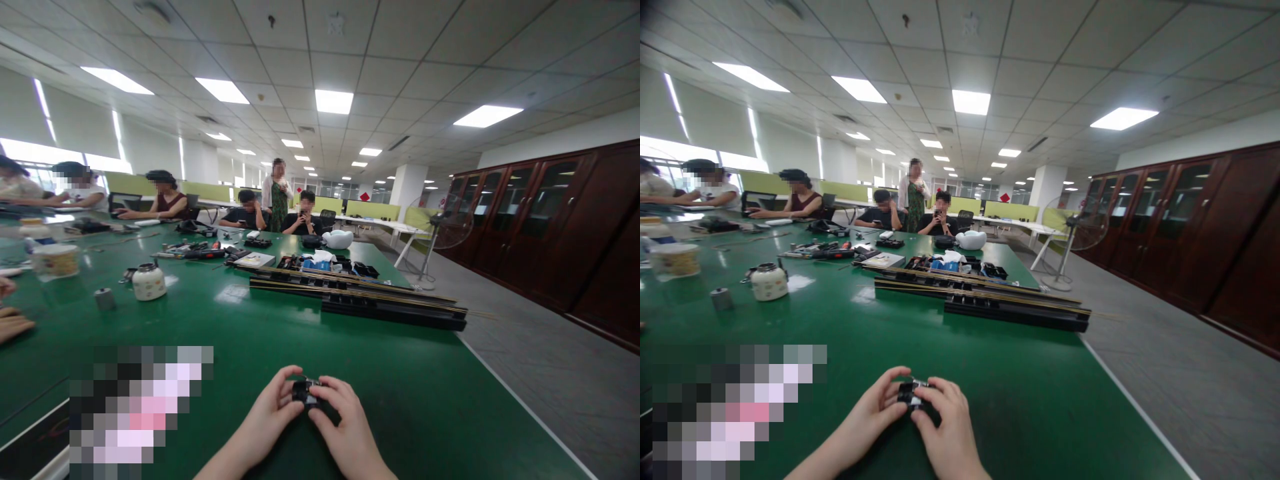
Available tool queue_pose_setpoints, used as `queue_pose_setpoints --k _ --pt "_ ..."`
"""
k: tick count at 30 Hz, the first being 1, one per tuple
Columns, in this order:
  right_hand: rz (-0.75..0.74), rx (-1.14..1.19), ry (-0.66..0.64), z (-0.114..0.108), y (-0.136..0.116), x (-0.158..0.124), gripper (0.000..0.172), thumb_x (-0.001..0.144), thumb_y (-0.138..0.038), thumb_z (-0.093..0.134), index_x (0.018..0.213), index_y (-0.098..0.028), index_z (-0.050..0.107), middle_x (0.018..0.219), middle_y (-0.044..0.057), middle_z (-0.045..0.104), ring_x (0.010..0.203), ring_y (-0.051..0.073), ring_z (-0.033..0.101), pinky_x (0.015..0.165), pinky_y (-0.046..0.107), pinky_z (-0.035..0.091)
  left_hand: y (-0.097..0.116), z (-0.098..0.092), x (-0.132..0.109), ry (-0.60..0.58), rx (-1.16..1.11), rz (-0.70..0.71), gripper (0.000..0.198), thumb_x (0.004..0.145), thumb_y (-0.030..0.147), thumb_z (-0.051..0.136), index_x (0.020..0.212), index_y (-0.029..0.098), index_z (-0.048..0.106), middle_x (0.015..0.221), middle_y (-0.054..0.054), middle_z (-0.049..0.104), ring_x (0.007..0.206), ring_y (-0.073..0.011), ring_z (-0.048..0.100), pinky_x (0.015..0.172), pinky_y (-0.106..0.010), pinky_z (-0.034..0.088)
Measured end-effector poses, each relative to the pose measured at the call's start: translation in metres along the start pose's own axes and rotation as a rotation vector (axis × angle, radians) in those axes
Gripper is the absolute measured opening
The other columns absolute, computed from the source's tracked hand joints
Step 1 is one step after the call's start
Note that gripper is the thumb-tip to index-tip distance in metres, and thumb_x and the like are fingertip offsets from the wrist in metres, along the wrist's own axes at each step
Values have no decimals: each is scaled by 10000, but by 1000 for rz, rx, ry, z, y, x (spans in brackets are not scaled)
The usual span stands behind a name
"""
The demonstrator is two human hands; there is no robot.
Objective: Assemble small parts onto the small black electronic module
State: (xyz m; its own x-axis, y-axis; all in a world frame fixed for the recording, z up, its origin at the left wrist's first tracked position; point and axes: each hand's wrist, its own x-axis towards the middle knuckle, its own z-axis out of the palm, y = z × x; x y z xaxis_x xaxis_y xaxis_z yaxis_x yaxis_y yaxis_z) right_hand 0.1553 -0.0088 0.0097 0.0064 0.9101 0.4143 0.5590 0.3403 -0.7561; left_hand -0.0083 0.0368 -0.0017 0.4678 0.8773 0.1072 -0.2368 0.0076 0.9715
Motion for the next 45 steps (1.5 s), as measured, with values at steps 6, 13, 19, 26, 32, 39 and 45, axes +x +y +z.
queue_pose_setpoints --k 6,13,19,26,32,39,45 --pt "-20 69 46 1 2 -2 389 694 -187 603 1074 -273 603 1113 57 611 1060 216 547 946 396 415 -1 -2 -1 1 24 28 459 698 240 651 1092 231 416 1000 -54 632 1012 -230 577 921 -392 378" --pt "60 94 68 4 8 -1 321 697 -199 594 1014 -242 621 1046 49 646 1008 217 583 916 370 441 -2 -2 -1 9 26 26 511 679 257 675 1117 236 412 983 -51 615 1003 -242 577 908 -400 385" --pt "95 92 70 6 10 -1 339 687 -207 600 1023 -246 611 1029 36 654 970 208 600 882 349 462 -1 -1 -1 2 33 31 525 697 269 656 1159 236 409 1015 -58 613 1043 -241 558 952 -408 357" --pt "55 88 94 4 6 -2 376 693 -203 582 1067 -239 595 1059 50 645 964 206 605 863 339 478 -1 -2 -1 16 21 24 526 705 278 648 1175 233 415 1041 -70 619 1047 -248 559 957 -421 359" --pt "65 87 86 3 3 -2 362 689 -176 576 1046 -236 596 1040 44 642 950 195 601 861 326 478 -1 -1 -1 12 18 33 527 703 262 646 1176 231 416 1021 -68 616 1032 -244 563 961 -425 352" --pt "57 100 112 4 4 -2 353 675 -183 589 1023 -239 609 1001 37 657 903 195 616 831 320 493 -1 -2 -2 34 25 41 553 681 274 661 1193 244 453 1093 -72 573 1050 -247 545 982 -415 331" --pt "84 90 93 3 3 -1 356 671 -189 591 1023 -243 607 999 31 658 902 195 617 834 321 489 1 -2 -3 42 51 31 550 695 273 638 1209 245 446 1119 -69 543 993 -236 578 957 -402 361"
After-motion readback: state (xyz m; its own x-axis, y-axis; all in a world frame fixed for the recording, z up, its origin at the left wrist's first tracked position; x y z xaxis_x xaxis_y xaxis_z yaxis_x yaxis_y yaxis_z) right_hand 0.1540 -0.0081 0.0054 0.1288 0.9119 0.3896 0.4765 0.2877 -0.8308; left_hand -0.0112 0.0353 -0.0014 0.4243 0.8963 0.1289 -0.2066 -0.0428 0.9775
